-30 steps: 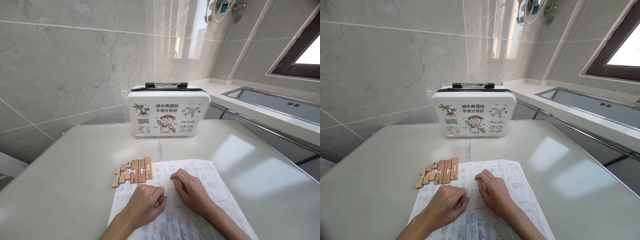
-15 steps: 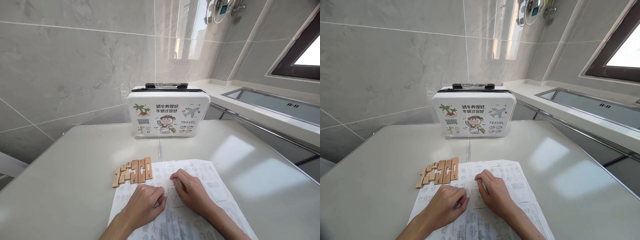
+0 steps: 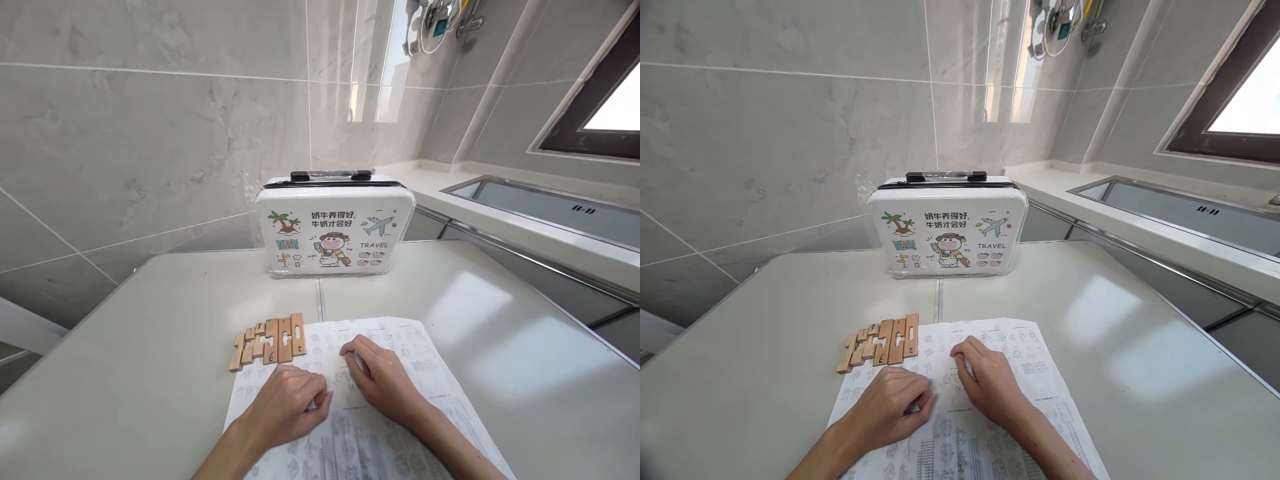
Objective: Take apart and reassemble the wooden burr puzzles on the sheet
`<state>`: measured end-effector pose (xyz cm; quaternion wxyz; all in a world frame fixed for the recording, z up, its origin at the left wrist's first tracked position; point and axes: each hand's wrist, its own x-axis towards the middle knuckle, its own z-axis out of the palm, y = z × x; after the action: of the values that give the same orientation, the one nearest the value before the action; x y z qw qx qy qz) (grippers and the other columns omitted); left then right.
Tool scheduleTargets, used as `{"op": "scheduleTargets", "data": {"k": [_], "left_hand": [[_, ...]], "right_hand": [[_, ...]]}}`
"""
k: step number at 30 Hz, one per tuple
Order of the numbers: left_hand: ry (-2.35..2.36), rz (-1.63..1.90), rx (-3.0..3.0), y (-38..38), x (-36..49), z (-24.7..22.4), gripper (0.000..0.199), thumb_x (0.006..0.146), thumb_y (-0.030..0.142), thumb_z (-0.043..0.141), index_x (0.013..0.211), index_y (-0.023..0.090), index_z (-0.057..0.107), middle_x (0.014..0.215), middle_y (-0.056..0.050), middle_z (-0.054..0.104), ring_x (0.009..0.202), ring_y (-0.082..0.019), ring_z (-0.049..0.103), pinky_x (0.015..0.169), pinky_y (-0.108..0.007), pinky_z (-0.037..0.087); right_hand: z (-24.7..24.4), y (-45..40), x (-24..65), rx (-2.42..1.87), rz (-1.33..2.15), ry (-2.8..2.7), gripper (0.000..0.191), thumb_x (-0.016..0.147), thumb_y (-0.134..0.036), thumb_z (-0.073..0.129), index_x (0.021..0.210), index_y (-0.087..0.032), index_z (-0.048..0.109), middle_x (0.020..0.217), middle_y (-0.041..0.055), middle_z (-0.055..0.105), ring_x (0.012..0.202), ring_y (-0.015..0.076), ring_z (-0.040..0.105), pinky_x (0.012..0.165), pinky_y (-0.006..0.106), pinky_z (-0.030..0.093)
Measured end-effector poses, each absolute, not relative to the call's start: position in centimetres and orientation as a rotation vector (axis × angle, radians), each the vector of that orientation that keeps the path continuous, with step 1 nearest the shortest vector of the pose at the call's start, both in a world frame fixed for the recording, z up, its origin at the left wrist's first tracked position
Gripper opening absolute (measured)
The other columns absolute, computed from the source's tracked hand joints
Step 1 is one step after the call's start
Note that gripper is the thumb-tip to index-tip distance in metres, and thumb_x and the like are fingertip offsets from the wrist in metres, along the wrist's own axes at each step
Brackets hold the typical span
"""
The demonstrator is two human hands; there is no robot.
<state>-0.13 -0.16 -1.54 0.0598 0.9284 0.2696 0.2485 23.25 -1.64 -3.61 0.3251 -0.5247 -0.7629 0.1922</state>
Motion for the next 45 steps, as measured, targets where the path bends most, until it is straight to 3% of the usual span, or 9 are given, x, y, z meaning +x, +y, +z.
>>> {"op": "scheduleTargets", "data": {"k": [5,7,9,12,15,25,38,45], "left_hand": [[1.035,0.952,2.735,1.4,-2.6,1.0,0.028,0.099,0.017,0.059,0.074,0.021,0.047,0.062,0.005,0.052,0.057,-0.012,0.047,0.058,-0.027,0.035],[1.134,0.945,2.731,2.3,-4.2,1.6,0.024,0.1,0.023,0.061,0.079,0.021,0.051,0.073,0.001,0.06,0.07,-0.016,0.055,0.069,-0.03,0.043],[1.244,0.903,2.714,3.3,-6.1,1.7,0.014,0.1,0.031,0.065,0.093,0.021,0.058,0.097,-0.005,0.068,0.094,-0.022,0.063,0.085,-0.035,0.049],[1.34,0.805,2.685,4.5,-8.4,0.9,0.037,0.095,0.044,0.072,0.122,0.022,0.06,0.13,-0.012,0.065,0.123,-0.031,0.058,0.1,-0.045,0.051],[1.365,0.695,2.626,5.2,-9.7,0.0,0.065,0.091,0.053,0.074,0.144,0.026,0.049,0.145,-0.013,0.059,0.135,-0.034,0.053,0.106,-0.048,0.052],[1.459,0.596,2.544,5.3,-9.9,-0.4,0.051,0.095,0.054,0.068,0.136,0.025,0.055,0.134,-0.01,0.065,0.116,-0.03,0.065,0.095,-0.043,0.056],[1.58,0.828,2.754,5.4,-10.2,-0.3,0.039,0.094,0.048,0.069,0.118,0.019,0.061,0.092,-0.006,0.071,0.083,-0.025,0.067,0.077,-0.038,0.053],[1.127,0.995,2.771,2.6,-5.4,1.7,0.034,0.092,0.036,0.07,0.12,0.021,0.059,0.091,-0.005,0.071,0.078,-0.021,0.064,0.072,-0.034,0.052]], "right_hand": [[-3.5,-1.6,23.3,-1.372,0.501,-2.006,0.02,0.105,-0.016,0.044,0.102,-0.025,0.061,0.091,0.0002,0.068,0.064,0.0165,0.059,0.059,0.03,0.04],[-3.3,-1.7,23.3,-1.374,0.509,-2.003,0.02,0.105,-0.016,0.044,0.102,-0.025,0.062,0.092,0.0001,0.068,0.065,0.0164,0.059,0.06,0.03,0.04],[-3.3,-1.7,23.3,-1.376,0.52,-2.0,0.02,0.105,-0.017,0.043,0.102,-0.025,0.062,0.092,-0.0001,0.068,0.065,0.0163,0.059,0.06,0.03,0.04],[-3.2,-1.7,23.3,-1.384,0.541,-2.001,0.02,0.106,-0.018,0.043,0.103,-0.025,0.062,0.091,-0.0003,0.067,0.063,0.0159,0.057,0.059,0.03,0.039],[-3.3,-1.7,23.3,-1.393,0.565,-2.001,0.021,0.107,-0.02,0.041,0.103,-0.025,0.061,0.091,-0.0005,0.067,0.061,0.0155,0.055,0.058,0.03,0.037],[-3.6,-1.8,23.4,-1.397,0.548,-2.014,0.02,0.106,-0.02,0.041,0.103,-0.026,0.06,0.091,0.0003,0.067,0.059,0.0159,0.052,0.056,0.031,0.034],[-3.6,-1.7,23.4,-1.398,0.526,-2.029,0.019,0.105,-0.019,0.042,0.103,-0.026,0.06,0.092,-0.0005,0.068,0.062,0.0162,0.055,0.058,0.031,0.037],[-3.1,-1.7,23.3,-1.402,0.61,-1.959,0.021,0.106,-0.022,0.042,0.103,-0.025,0.063,0.085,-0.0002,0.065,0.061,0.0166,0.053,0.06,0.031,0.037]]}}
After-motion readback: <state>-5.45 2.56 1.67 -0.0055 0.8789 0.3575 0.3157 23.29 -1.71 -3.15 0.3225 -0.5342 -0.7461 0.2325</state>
